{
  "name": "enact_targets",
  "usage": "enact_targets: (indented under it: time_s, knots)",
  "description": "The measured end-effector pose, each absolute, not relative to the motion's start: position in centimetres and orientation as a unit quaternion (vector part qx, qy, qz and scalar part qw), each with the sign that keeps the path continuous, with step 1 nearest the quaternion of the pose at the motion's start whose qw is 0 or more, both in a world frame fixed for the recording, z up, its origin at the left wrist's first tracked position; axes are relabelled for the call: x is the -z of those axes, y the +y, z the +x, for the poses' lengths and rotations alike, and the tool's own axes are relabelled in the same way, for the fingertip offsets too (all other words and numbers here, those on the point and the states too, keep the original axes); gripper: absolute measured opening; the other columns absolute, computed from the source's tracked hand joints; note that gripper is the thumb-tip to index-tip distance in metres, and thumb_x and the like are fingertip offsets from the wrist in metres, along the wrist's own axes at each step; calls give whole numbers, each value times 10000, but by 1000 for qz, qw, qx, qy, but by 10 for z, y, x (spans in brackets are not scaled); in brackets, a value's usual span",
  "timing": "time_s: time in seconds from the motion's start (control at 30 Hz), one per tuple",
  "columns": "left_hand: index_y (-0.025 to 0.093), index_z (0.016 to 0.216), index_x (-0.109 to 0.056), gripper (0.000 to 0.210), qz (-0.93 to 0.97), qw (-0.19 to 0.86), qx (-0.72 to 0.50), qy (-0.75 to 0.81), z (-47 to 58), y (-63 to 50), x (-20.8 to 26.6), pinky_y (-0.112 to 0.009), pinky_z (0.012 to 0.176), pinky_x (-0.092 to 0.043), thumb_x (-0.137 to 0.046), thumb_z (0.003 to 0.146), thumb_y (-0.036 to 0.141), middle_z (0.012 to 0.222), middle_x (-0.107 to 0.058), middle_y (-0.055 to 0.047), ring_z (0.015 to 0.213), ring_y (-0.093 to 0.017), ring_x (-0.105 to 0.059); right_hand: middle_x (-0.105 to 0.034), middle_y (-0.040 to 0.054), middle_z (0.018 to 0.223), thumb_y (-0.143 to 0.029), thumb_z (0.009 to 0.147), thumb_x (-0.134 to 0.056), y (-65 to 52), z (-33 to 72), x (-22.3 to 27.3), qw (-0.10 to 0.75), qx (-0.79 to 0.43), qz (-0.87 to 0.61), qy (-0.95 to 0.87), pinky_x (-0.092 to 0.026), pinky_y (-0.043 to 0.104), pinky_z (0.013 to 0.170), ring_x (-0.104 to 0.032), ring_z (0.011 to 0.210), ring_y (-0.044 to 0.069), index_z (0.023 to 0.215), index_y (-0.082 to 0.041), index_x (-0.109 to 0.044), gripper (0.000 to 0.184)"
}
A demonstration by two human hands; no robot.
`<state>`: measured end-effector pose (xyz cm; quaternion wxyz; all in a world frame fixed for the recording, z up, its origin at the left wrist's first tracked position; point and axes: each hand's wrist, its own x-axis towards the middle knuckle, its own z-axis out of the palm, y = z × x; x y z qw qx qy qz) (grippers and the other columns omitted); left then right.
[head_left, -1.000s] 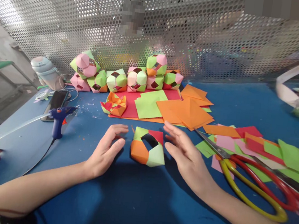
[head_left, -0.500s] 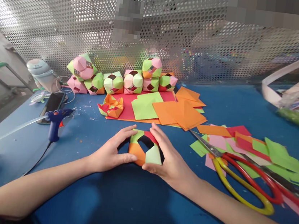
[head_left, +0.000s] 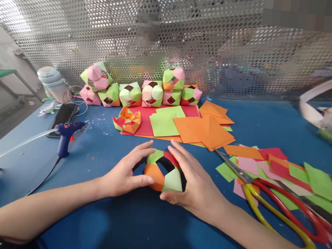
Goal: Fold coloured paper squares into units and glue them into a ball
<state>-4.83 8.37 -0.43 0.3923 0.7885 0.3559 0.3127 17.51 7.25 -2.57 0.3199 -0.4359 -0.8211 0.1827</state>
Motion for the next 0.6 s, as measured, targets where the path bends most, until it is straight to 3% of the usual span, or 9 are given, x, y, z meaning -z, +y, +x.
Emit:
enact_targets:
  time_s: [0.1, 0.2, 0.3, 0.47, 0.6]
  knots:
    - [254, 1270, -482, 449, 768, 358, -370, 382, -54, 92, -5, -427, 1074, -334, -572, 842, 356, 1460, -342, -112, 1361, -270, -297, -317, 166, 1475, -691, 645, -622, 72, 179, 14, 301, -137, -424, -843, -340, 561, 1043, -295, 1345, 367, 1426, -190, -300, 982]
    - [256, 1228, -484, 411, 702, 260, -504, 430, -70, 115, -10, -409, 1062, -339, -583, 835, 326, 1418, -393, -93, 1337, -247, -337, -321, 154, 1476, -675, 658, -626, 73, 180, 9, 304, -110, -411, -852, -351, 560, 1037, -302, 1343, 361, 1422, -208, -302, 952]
    - [218, 1281, -404, 580, 617, 202, -552, 524, -90, 141, -3, -422, 1062, -320, -643, 776, 372, 1391, -408, -127, 1306, -254, -378, -317, 126, 1484, -646, 684, -628, 74, 181, 10, 298, -118, -418, -850, -372, 556, 1027, -322, 1336, 350, 1419, -237, -299, 904]
    - [138, 1379, -287, 985, 579, 270, -463, 614, -97, 159, 15, -439, 1093, -245, -770, 586, 466, 1451, -316, -207, 1351, -331, -296, -346, 79, 1475, -585, 766, -573, 75, 189, 0, 282, -210, -481, -803, -428, 530, 995, -365, 1316, 336, 1404, -291, -323, 746]
    - [126, 1421, -228, 1130, 597, 266, -422, 628, -89, 159, 17, -477, 1087, -233, -793, 517, 501, 1447, -322, -227, 1330, -371, -316, -426, 69, 1427, -545, 834, -498, 93, 184, -22, 280, -293, -511, -758, -459, 516, 962, -456, 1255, 321, 1368, -318, -378, 592]
